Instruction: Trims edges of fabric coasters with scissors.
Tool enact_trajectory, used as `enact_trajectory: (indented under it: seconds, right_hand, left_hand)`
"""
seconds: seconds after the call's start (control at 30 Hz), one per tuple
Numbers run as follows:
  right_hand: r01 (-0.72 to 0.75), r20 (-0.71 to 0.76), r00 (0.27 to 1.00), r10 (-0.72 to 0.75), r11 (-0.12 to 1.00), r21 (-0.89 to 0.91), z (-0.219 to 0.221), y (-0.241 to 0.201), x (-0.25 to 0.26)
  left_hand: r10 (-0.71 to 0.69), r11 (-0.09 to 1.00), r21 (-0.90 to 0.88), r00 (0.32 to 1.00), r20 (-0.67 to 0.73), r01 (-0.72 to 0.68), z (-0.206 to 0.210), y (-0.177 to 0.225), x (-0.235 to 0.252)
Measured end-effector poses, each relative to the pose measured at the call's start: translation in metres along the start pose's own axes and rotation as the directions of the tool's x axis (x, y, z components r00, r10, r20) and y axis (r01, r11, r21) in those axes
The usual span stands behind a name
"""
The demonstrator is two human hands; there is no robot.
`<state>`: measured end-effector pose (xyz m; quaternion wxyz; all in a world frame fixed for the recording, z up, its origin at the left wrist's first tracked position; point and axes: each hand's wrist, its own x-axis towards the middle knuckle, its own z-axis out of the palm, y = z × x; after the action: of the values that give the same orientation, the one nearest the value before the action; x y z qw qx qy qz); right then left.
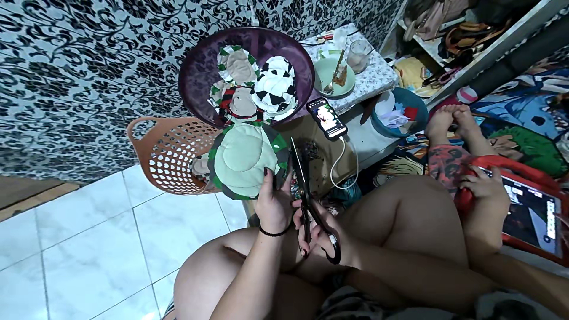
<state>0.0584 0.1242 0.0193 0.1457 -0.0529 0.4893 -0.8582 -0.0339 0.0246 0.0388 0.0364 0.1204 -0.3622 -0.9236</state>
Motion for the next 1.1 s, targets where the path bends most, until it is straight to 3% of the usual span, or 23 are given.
enact_trajectory:
  seconds: [0.33, 0.5, 0.67, 0.77, 0.87, 0.97, 1.03, 1.1]
  right_hand:
    - [-0.029, 0.013, 1.0, 0.028, 0.998, 0.054, 0.0, -0.001, 0.001]
    - [-0.046, 0.006, 0.999, 0.046, 0.999, 0.025, -0.001, -0.003, -0.001]
    - [-0.18, -0.176, 0.967, 0.184, 0.983, 0.035, 0.003, -0.009, -0.001]
    - [-0.288, -0.292, 0.909, 0.296, 0.955, 0.073, 0.003, -0.015, 0.002]
    - [-0.347, -0.328, 0.872, 0.364, 0.931, 0.111, 0.0, -0.019, 0.005]
    - [-0.321, -0.316, 0.886, 0.34, 0.94, 0.111, -0.001, -0.02, 0.004]
    - [-0.32, -0.306, 0.889, 0.34, 0.94, 0.113, 0.001, -0.02, 0.002]
    - [-0.34, -0.275, 0.892, 0.359, 0.933, 0.118, -0.001, -0.022, 0.0]
  left_hand:
    - [-0.129, 0.982, -0.127, 0.989, 0.071, 0.137, -0.004, 0.004, 0.005]
    - [-0.094, 0.992, -0.079, 0.992, 0.081, 0.101, -0.003, 0.003, 0.006]
    - [-0.079, 0.996, 0.017, 0.983, -0.166, 0.082, -0.006, 0.023, 0.027]
    - [-0.1, 0.993, -0.089, 0.949, -0.298, 0.077, -0.028, 0.049, 0.054]
    - [-0.066, 0.983, -0.186, 0.944, -0.324, 0.005, -0.052, 0.087, 0.089]
    - [0.067, 0.997, 0.062, 0.933, -0.353, -0.048, -0.083, 0.11, 0.14]
    - [0.068, 0.952, 0.297, 0.891, -0.448, 0.077, -0.129, 0.109, 0.171]
    - [0.114, 0.898, 0.417, 0.841, -0.528, 0.14, -0.152, 0.096, 0.19]
